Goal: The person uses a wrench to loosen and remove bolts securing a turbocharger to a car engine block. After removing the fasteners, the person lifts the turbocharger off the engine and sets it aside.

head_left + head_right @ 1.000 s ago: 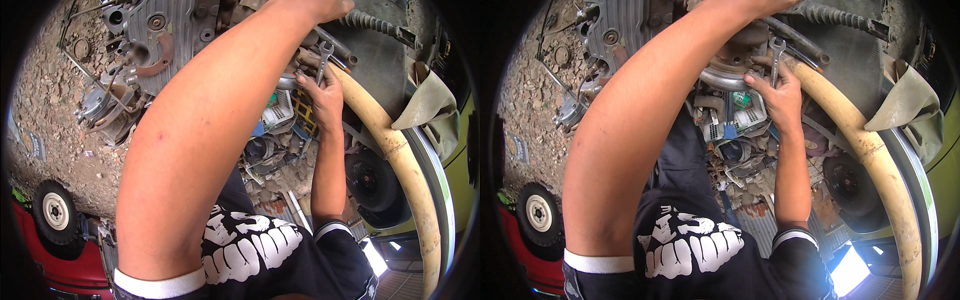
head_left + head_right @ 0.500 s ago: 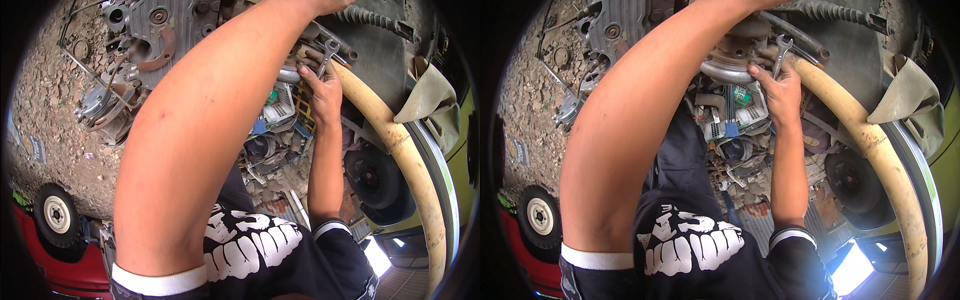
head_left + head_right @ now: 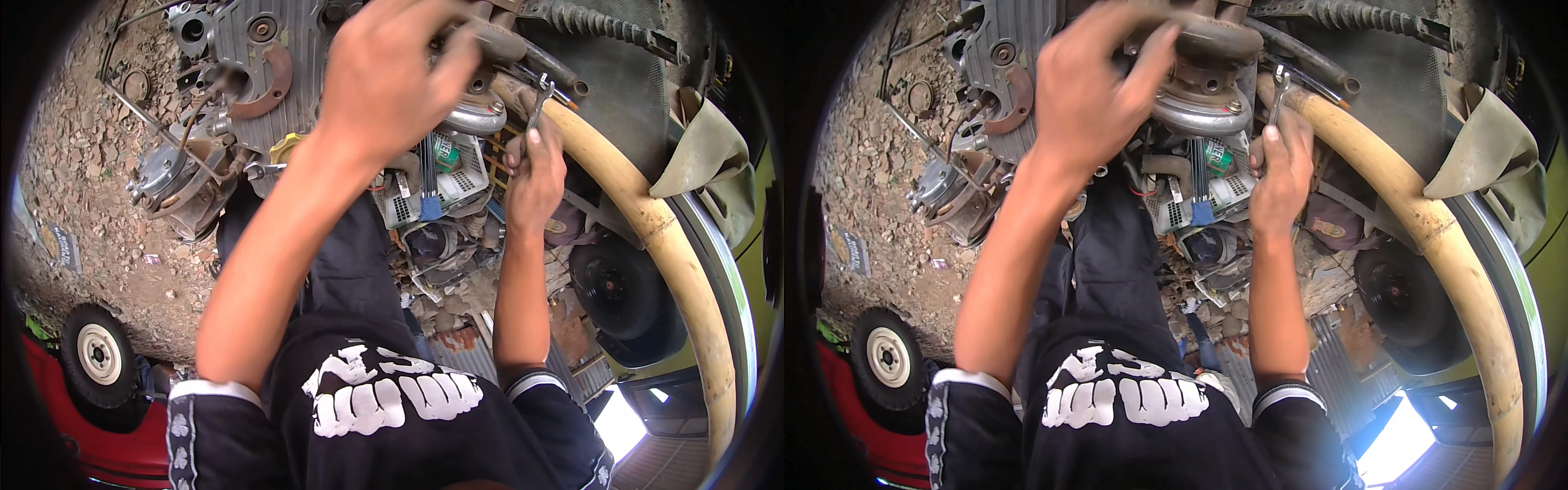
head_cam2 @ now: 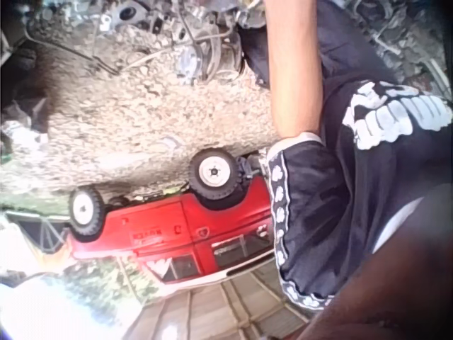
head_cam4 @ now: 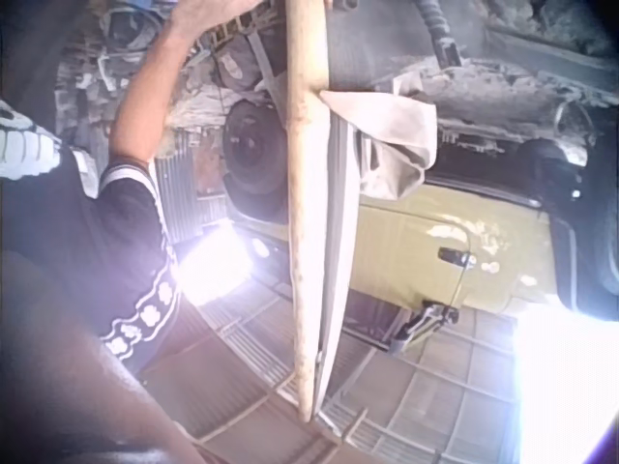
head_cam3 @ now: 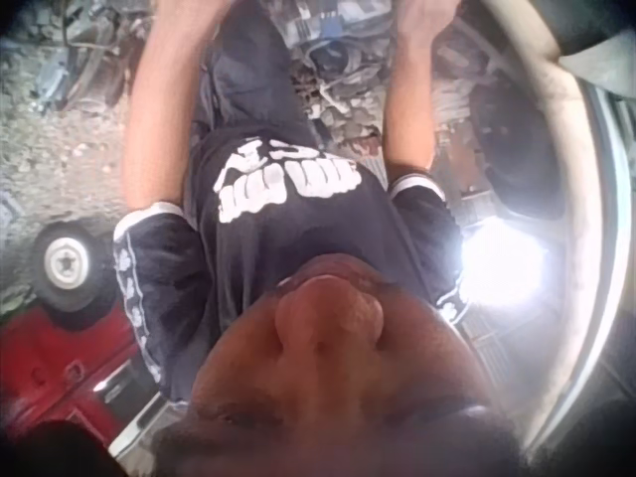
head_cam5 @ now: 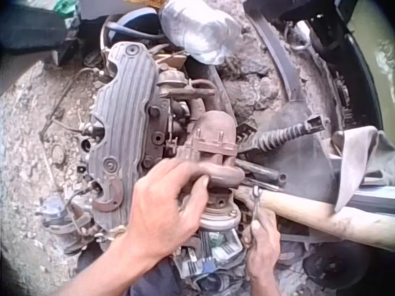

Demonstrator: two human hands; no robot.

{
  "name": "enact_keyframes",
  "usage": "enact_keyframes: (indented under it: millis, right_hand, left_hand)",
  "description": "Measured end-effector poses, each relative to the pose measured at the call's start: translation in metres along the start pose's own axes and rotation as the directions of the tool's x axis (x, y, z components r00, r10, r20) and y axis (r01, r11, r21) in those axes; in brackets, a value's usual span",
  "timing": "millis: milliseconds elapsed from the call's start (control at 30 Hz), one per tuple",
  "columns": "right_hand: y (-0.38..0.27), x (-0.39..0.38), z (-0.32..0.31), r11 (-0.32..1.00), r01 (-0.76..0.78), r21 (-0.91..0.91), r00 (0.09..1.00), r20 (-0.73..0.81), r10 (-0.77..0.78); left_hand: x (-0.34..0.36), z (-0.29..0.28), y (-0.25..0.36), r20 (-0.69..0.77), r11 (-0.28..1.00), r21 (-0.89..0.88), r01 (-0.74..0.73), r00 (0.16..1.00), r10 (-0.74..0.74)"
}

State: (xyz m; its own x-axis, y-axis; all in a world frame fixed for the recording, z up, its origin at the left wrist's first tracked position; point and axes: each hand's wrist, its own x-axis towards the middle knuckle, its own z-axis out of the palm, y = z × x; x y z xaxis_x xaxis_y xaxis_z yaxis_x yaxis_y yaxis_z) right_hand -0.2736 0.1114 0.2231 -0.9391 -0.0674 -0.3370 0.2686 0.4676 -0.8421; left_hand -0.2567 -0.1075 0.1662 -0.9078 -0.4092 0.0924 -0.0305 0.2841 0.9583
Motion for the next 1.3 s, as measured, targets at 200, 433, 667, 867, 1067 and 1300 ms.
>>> enact_keyframes:
  millis: [200, 433, 667, 867, 1067, 1300]
  right_hand:
    - [-0.014, -0.028, 0.009, 0.984, 0.009, -0.177, 0.994, 0.113, 0.011]
    - [-0.047, -0.038, 0.020, 0.917, -0.012, -0.398, 0.996, 0.081, 0.048]
    - [-0.064, -0.024, 0.023, 0.742, 0.258, -0.619, 0.956, 0.053, -0.289]
    - [-0.061, -0.011, 0.039, 0.646, 0.408, -0.645, 0.899, 0.161, -0.408]
    - [-0.075, -0.008, 0.048, 0.645, 0.403, -0.649, 0.910, 0.208, -0.360]
    - [-0.100, -0.002, 0.066, 0.538, 0.439, -0.719, 0.898, 0.347, -0.270]
  left_hand:
    - [-0.053, -0.002, -0.020, 0.240, 0.880, -0.138, 0.454, 0.877, -0.415]
    - [-0.032, 0.006, -0.029, 0.397, 0.762, -0.111, 0.638, 0.731, -0.555]
    - [-0.040, 0.007, -0.033, 0.447, 0.561, -0.297, 0.773, 0.631, -0.634]
    - [-0.076, 0.008, -0.034, 0.368, 0.475, -0.555, 0.683, 0.714, -0.595]
    - [-0.069, 0.009, -0.036, 0.375, 0.488, -0.512, 0.707, 0.695, -0.614]
    - [-0.068, 0.007, -0.044, 0.351, 0.629, -0.434, 0.645, 0.764, -0.541]
